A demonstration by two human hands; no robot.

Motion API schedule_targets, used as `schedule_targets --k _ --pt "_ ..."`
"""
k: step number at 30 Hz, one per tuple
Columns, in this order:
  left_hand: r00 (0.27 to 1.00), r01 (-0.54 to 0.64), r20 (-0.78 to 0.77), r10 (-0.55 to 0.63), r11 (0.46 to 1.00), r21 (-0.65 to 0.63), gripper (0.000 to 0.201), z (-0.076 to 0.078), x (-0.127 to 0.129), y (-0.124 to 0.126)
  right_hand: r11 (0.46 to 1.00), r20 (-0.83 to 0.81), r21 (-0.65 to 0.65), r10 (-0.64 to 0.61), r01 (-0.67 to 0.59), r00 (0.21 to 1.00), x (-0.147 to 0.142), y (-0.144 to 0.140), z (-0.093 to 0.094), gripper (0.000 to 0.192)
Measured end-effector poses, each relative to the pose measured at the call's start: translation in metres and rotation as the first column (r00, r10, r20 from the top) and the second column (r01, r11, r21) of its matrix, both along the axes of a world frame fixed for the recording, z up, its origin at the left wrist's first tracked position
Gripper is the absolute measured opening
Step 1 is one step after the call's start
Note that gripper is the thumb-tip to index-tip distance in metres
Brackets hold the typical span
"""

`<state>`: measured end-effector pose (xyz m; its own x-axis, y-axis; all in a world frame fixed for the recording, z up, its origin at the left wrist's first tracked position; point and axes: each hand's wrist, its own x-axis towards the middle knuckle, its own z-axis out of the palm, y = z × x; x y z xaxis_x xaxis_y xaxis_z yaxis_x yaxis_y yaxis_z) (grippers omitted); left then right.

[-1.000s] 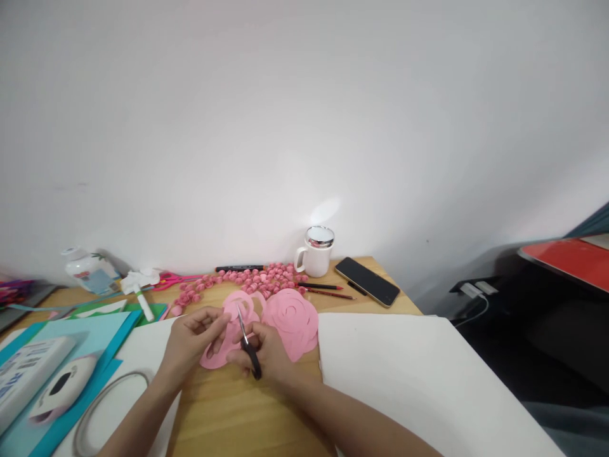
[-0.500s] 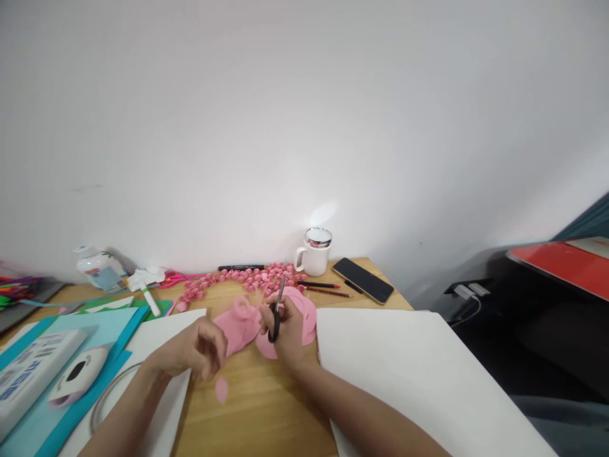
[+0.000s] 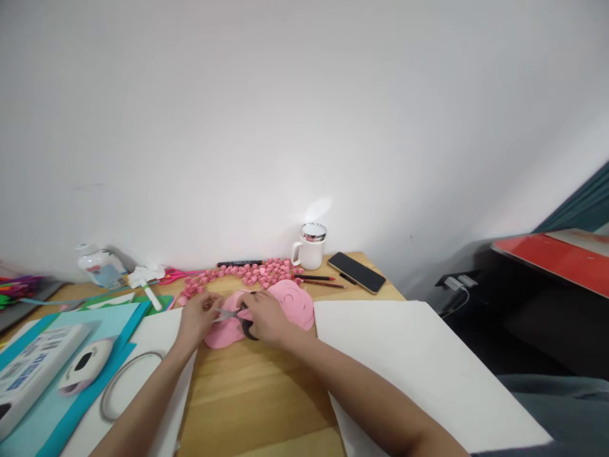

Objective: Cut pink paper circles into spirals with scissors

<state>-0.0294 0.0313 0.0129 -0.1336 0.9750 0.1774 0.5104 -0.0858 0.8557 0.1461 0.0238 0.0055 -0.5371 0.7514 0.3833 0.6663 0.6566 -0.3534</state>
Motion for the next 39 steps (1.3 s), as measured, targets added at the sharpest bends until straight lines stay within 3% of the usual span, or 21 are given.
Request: schedule_targets --k 5,10,18,21,25,27,29,31,35,37,39 --pt "0.998 0.038 -0.056 -0.04 0.998 -0.048 0.013 -0.003 -0.006 0.005 0.993 0.187 0.032 0.106 -0.114 0.977 -0.009 0.013 0.002 0.026" --pt "0.998 0.059 -0.012 -0.061 0.991 -0.124 0.013 -0.004 -0.009 0.009 0.978 0.272 0.11 0.14 -0.175 0.952 -0.002 0.022 0.005 0.02" --pt "0.992 0.126 0.042 -0.119 0.967 -0.221 0.018 -0.005 -0.008 0.008 0.903 0.352 0.253 0.248 -0.347 0.903 -0.003 0.031 0.006 0.011" --pt "0.989 0.135 -0.023 -0.143 0.966 -0.219 0.02 -0.005 -0.007 0.008 0.901 0.285 0.326 0.195 -0.286 0.939 0.013 0.042 0.024 0.01" --pt "0.96 0.189 -0.168 -0.225 0.96 -0.204 0.021 -0.003 -0.003 0.004 0.904 0.153 0.409 0.065 -0.123 0.986 0.051 0.057 0.064 0.018" --pt "0.934 0.221 -0.234 -0.271 0.95 -0.219 0.022 0.0 -0.001 0.0 0.873 0.074 0.483 0.032 -0.064 0.997 0.069 0.056 0.081 0.021" --pt "0.907 0.252 -0.278 -0.316 0.936 -0.245 0.025 0.004 0.001 -0.003 0.828 0.061 0.555 0.061 -0.085 0.996 0.082 0.046 0.086 0.023" --pt "0.884 0.283 -0.301 -0.359 0.921 -0.267 0.029 0.009 0.002 -0.007 0.811 0.1 0.566 0.112 -0.149 0.989 0.087 0.032 0.079 0.021" --pt "0.855 0.309 -0.336 -0.396 0.908 -0.284 0.031 0.014 0.004 -0.01 0.868 0.241 0.374 0.251 -0.328 0.938 0.091 0.005 0.035 0.016" --pt "0.849 0.313 -0.34 -0.403 0.904 -0.29 0.027 0.017 0.004 -0.011 0.929 0.176 0.29 0.184 -0.23 0.967 0.097 0.001 0.014 0.016" --pt "0.848 0.326 -0.328 -0.416 0.898 -0.297 0.024 0.019 0.004 -0.011 0.976 0.062 0.208 -0.076 0.061 0.995 0.113 0.007 0.003 0.02"
